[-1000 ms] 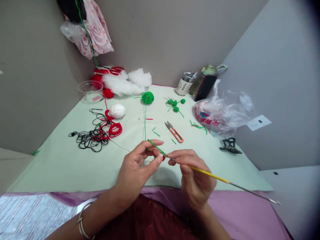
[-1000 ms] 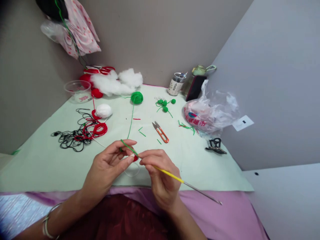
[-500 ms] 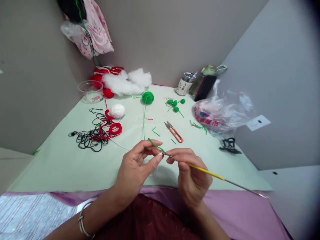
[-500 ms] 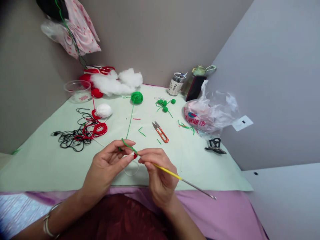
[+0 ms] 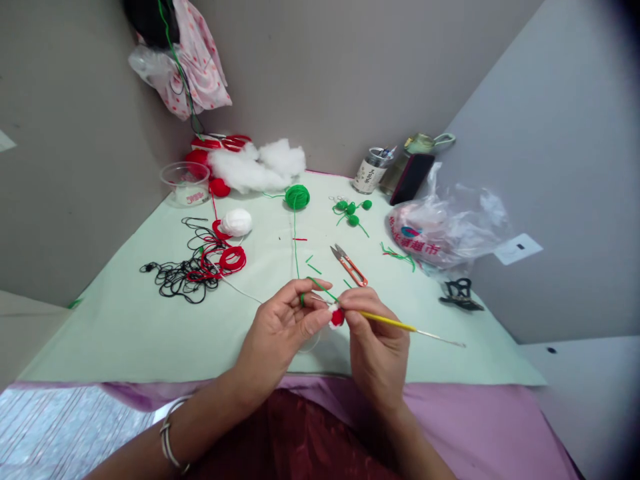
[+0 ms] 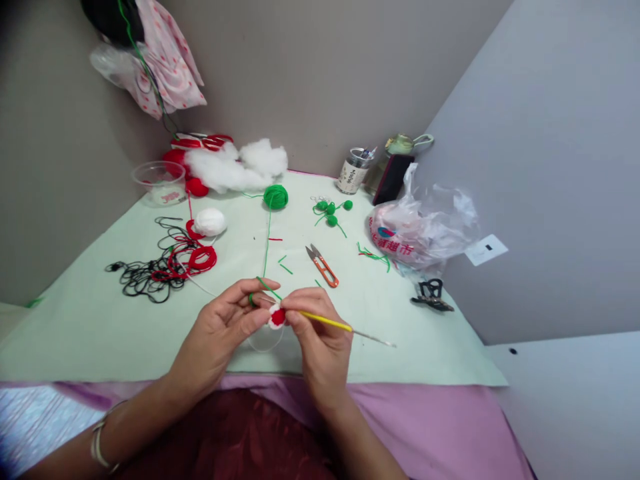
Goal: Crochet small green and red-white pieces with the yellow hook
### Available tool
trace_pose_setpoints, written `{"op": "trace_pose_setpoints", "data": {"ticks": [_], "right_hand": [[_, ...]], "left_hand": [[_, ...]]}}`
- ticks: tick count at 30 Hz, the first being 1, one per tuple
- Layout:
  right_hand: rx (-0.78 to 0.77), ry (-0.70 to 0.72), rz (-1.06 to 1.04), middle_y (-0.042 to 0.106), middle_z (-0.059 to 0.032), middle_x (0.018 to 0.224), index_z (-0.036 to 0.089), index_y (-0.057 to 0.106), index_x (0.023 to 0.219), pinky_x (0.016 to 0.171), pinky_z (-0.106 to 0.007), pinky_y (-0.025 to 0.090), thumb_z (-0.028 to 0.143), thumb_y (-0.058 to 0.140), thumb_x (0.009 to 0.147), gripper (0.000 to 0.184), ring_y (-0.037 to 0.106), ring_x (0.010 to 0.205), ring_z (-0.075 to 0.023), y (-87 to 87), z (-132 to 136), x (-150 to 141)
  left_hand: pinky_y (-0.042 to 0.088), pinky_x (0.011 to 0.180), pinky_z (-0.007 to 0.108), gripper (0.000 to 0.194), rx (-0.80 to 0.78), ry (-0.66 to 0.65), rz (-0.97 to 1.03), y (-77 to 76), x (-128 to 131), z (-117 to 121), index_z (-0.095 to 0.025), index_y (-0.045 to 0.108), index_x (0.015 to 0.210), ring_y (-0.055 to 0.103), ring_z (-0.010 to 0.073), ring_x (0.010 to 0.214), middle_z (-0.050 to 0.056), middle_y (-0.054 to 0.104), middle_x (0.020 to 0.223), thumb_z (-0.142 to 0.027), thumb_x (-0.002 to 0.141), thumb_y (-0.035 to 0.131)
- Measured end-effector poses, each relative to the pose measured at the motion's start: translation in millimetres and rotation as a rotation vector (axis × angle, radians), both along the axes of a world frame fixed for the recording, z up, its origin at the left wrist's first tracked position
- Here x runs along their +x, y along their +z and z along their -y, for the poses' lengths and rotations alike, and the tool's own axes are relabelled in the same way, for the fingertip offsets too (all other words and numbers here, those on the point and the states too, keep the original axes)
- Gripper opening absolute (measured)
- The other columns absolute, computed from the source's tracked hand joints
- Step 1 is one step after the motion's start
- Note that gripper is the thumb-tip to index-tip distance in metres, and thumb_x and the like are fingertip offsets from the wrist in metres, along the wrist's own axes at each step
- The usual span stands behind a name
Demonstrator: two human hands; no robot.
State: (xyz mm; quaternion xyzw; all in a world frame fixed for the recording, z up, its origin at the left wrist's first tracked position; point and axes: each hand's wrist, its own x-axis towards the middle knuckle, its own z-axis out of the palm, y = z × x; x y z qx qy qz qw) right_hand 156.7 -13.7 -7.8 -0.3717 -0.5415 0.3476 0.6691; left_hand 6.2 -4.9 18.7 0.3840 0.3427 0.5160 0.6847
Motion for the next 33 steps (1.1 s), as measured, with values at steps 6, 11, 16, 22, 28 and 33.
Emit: {"op": "trace_pose_setpoints", "data": {"ticks": [6,11,16,22,28,33], "right_hand": [[-0.13,0.103,-0.179,0.075,-0.0021,0.088,0.031,0.085,0.091,0.073,-0.027,0.055,0.033,0.081,0.091,0.005,0.068,0.084,-0.0157,2.4,-5,2],[-0.253,0.153,-0.251,0.072,-0.0014,0.084,0.027,0.083,0.083,0.064,-0.025,0.054,0.039,0.09,0.08,0.014,0.064,0.073,-0.0143,6.6,-5,2],[-0.412,0.29,-0.393,0.061,0.0014,0.079,0.024,0.073,0.077,0.053,-0.021,0.047,0.043,0.093,0.073,0.028,0.053,0.061,-0.011,6.8,-6,7],[-0.437,0.39,-0.386,0.054,0.0031,0.075,0.024,0.065,0.076,0.05,-0.021,0.042,0.044,0.091,0.076,0.033,0.042,0.056,-0.0096,5.8,-5,7],[-0.404,0.458,-0.422,0.053,0.0021,0.075,0.023,0.067,0.078,0.047,-0.019,0.037,0.039,0.087,0.082,0.026,0.043,0.057,-0.01,4.4,-5,11],[-0.408,0.564,-0.438,0.053,0.0046,0.072,0.025,0.074,0.082,0.045,-0.018,0.034,0.034,0.085,0.086,0.015,0.035,0.05,-0.0061,4.1,-7,17]], "left_hand": [[0.056,0.091,0.029,0.032,0.045,-0.074,-0.044,0.5,-7,-3,-0.021,0.074,0.11,0.067,0.0174,0.094,0.001,0.067,0.09,-0.023,0.08,0.087],[0.056,0.096,0.031,0.037,0.136,-0.059,-0.115,-2.8,-5,1,-0.023,0.07,0.119,0.068,0.0165,0.096,0.001,0.068,0.097,-0.019,0.084,0.083],[0.056,0.099,0.032,0.039,0.181,-0.064,-0.081,-4.4,-7,-1,-0.023,0.07,0.121,0.07,0.0174,0.1,0.001,0.068,0.096,-0.013,0.085,0.079],[0.056,0.093,0.029,0.04,0.151,-0.072,-0.046,-2.6,-5,-3,-0.026,0.073,0.123,0.072,0.0165,0.098,0.001,0.075,0.101,-0.019,0.085,0.084],[0.055,0.086,0.028,0.012,0.231,0.006,-0.169,-0.7,-8,-6,-0.023,0.08,0.097,0.07,0.0147,0.082,0.0,0.077,0.087,-0.018,0.086,0.083],[0.053,0.08,0.028,0.022,0.287,-0.073,-0.306,0.6,-18,-8,-0.023,0.078,0.115,0.066,0.0153,0.08,-0.001,0.071,0.083,-0.023,0.093,0.076]]}}
